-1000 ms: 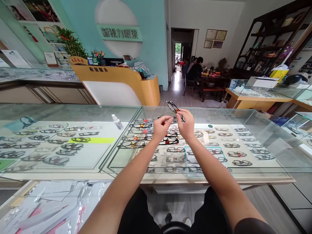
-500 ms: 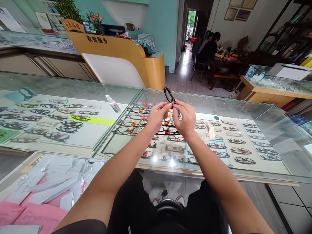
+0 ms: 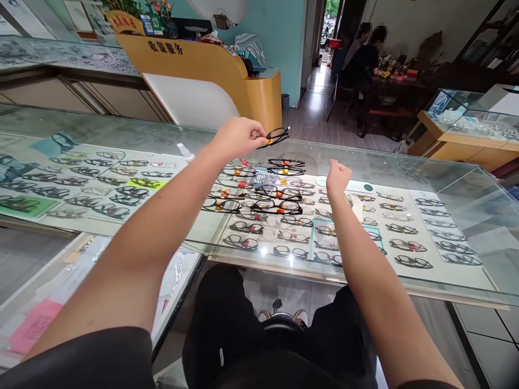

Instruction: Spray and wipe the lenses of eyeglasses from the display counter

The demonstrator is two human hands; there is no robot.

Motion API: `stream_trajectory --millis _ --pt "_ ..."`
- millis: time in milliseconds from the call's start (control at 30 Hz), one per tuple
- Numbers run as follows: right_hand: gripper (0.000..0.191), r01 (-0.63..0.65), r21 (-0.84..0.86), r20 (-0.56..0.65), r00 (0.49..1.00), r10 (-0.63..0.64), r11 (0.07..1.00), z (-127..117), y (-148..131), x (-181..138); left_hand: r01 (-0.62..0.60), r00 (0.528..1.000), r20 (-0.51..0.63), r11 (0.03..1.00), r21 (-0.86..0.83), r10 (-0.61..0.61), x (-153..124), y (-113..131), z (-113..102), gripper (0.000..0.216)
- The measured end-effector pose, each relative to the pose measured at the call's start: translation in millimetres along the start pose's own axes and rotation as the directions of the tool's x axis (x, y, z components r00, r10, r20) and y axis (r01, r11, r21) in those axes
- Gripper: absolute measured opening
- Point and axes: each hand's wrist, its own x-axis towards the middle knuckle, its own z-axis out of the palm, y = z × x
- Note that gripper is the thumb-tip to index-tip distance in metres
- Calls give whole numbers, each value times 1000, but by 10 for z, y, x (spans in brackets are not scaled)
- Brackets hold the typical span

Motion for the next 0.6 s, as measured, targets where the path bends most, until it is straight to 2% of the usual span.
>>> stream_trajectory --millis 100,200,433,600 --pt "44 -54 -32 21 998 55 998 42 88 31 -12 982 181 950 313 -47 319 -287 -11 32" --pt "43 -66 -37 32 997 67 997 58 144 47 -16 940 306 880 475 -148 522 -524 72 36" --pt "44 -76 -32 75 994 78 997 58 186 56 61 899 346 861 505 -267 665 -753 309 37" --pt "42 -93 -30 70 993 95 995 60 179 38 83 901 334 867 492 -276 745 -836 447 38"
